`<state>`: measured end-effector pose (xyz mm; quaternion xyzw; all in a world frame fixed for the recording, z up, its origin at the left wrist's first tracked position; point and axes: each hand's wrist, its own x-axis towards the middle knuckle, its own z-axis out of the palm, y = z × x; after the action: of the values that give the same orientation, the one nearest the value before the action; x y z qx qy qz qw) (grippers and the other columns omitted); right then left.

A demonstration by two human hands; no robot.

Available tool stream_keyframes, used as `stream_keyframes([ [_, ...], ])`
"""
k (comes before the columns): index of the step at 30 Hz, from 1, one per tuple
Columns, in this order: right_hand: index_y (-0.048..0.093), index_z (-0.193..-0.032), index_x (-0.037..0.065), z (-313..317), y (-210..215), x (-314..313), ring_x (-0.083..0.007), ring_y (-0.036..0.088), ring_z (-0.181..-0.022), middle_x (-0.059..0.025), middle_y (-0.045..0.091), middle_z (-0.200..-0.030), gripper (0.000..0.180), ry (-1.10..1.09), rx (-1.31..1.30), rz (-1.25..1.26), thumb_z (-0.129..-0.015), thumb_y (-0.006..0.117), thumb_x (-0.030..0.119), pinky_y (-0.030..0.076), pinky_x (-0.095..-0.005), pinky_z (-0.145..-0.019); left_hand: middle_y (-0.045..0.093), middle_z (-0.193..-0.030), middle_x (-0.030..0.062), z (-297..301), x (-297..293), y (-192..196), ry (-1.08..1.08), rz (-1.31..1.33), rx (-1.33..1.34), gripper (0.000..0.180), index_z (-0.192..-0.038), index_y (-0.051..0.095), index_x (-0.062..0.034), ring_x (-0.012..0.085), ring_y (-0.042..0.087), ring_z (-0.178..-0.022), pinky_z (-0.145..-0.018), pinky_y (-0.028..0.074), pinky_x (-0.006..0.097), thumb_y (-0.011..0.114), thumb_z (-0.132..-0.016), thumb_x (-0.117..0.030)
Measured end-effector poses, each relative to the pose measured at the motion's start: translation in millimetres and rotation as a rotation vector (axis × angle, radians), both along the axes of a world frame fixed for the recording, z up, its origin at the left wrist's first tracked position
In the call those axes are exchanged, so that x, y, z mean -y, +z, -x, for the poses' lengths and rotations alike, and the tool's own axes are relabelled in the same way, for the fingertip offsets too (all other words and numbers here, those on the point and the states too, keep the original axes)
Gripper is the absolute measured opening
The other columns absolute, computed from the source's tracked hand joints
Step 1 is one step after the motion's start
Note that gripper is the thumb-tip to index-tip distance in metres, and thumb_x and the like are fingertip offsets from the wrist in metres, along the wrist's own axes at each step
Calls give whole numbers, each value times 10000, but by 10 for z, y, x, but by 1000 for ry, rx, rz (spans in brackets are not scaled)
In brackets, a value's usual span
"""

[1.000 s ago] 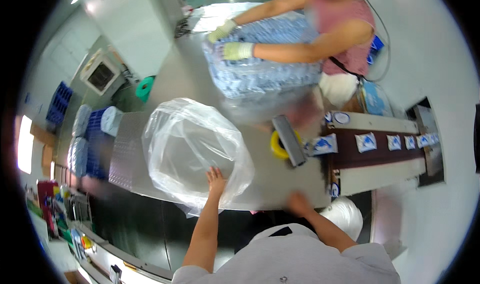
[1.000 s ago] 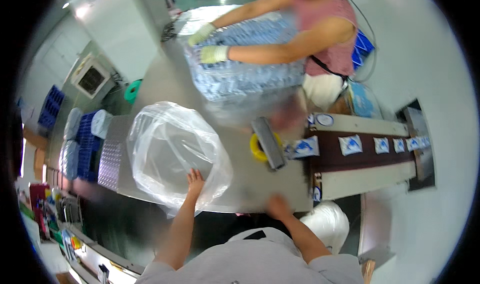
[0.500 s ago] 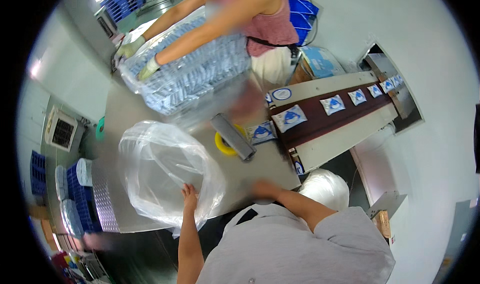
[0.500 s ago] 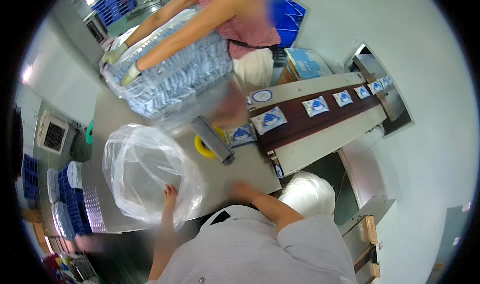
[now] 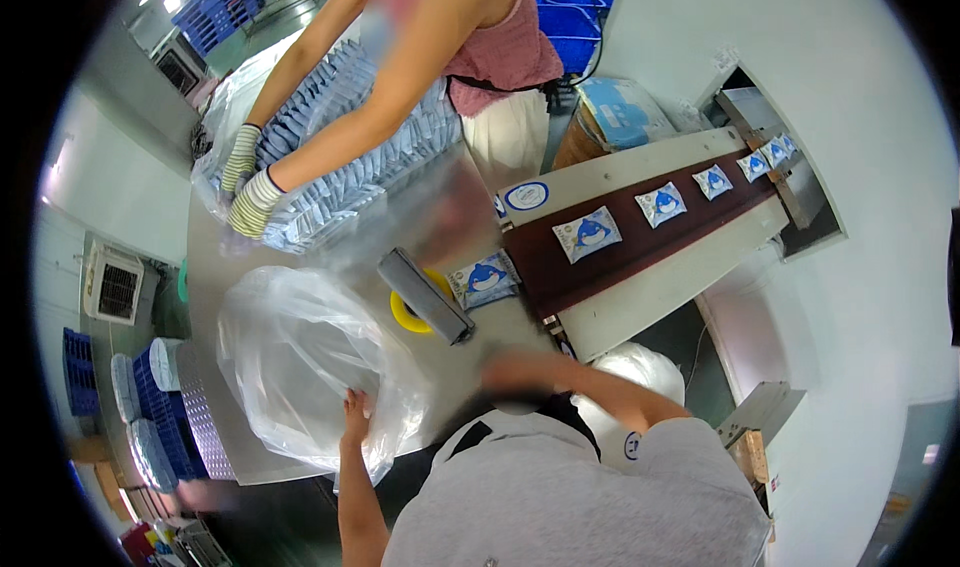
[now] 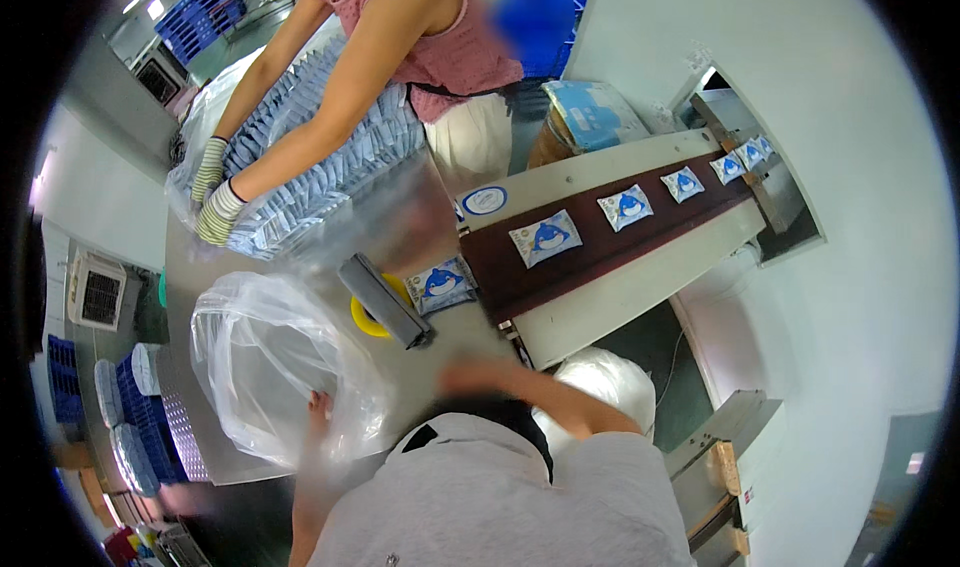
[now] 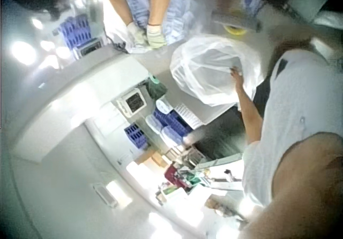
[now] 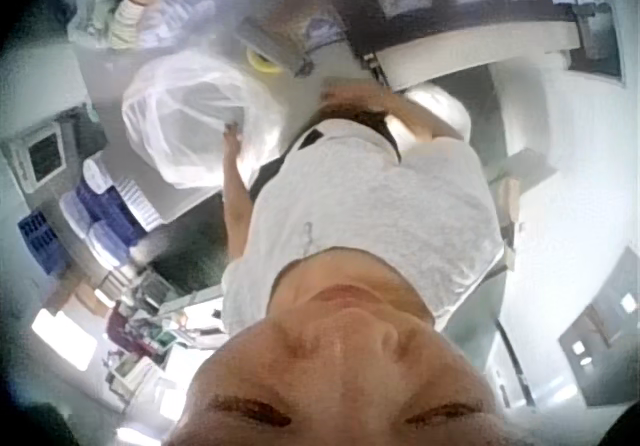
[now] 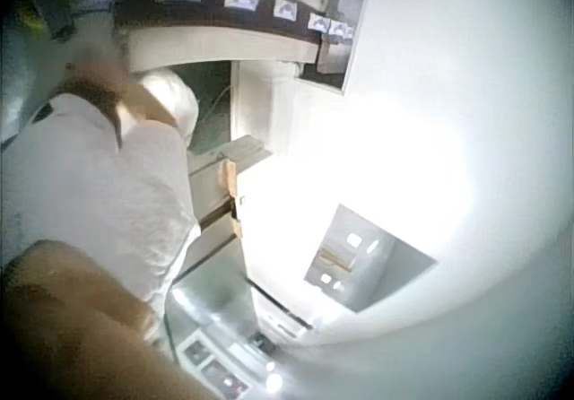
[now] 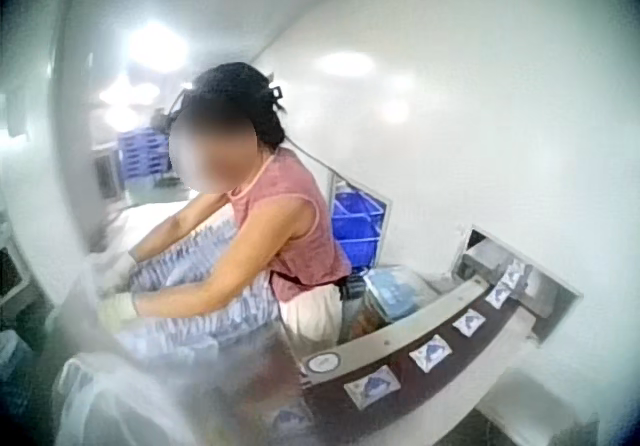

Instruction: The person picks up small blue packets from a conveyor belt and places them into a large clear plastic bag on a metal table.

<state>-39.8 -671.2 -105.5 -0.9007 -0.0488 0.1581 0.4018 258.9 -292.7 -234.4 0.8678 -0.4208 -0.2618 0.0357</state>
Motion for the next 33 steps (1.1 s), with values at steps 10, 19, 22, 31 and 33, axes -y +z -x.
stream_keyframes([
  [10, 452, -1235, 182, 1027, 672, 3558, -294, 413, -1213, -41, 469, -1270, 539, -524, -242, 815, -740, 647, 97, 419, -519, -892, 105, -1439, 315, 74, -271, 137, 248, 109, -304, 609, -1321, 319, 71, 417, 146, -1346, -1099, 218, 405, 586, -854, -213],
  [19, 548, -1097, 147, 172, 716, 3410, -292, 428, -1129, -39, 512, -1112, 532, -62, -349, 647, -640, 761, 315, 335, -497, -951, 50, -1439, 331, 317, 40, 423, 285, -97, -177, 715, -1325, 268, 95, 463, 156, -1327, -1085, 247, 435, 642, -803, -221],
  [22, 569, -1073, 69, -461, 694, 3171, -292, 429, -1121, -71, 516, -1106, 516, 118, -283, 454, -685, 723, 371, 343, -446, -958, 44, -1439, 333, 338, 32, 560, 319, -152, -169, 763, -1318, 252, 131, 431, 107, -1350, -1103, 200, 435, 642, -794, -263],
  [31, 541, -1120, -45, -1821, 27, 1602, -309, 573, -1021, -227, 571, -1124, 814, 260, -525, 199, -540, 789, 469, 465, -385, -839, 10, -1436, 344, 353, 51, 601, 306, -231, -196, 825, -1313, 205, 179, 411, 35, -1366, -1122, 141, 423, 631, -799, -306],
  [33, 545, -1120, -51, -1750, -56, 1500, -304, 589, -1002, -233, 581, -1109, 864, 271, -518, 116, -498, 798, 492, 476, -392, -830, 28, -1432, 346, 349, 8, 536, 313, -157, -193, 810, -1312, 210, 165, 422, 50, -1361, -1119, 145, 430, 647, -797, -280],
])
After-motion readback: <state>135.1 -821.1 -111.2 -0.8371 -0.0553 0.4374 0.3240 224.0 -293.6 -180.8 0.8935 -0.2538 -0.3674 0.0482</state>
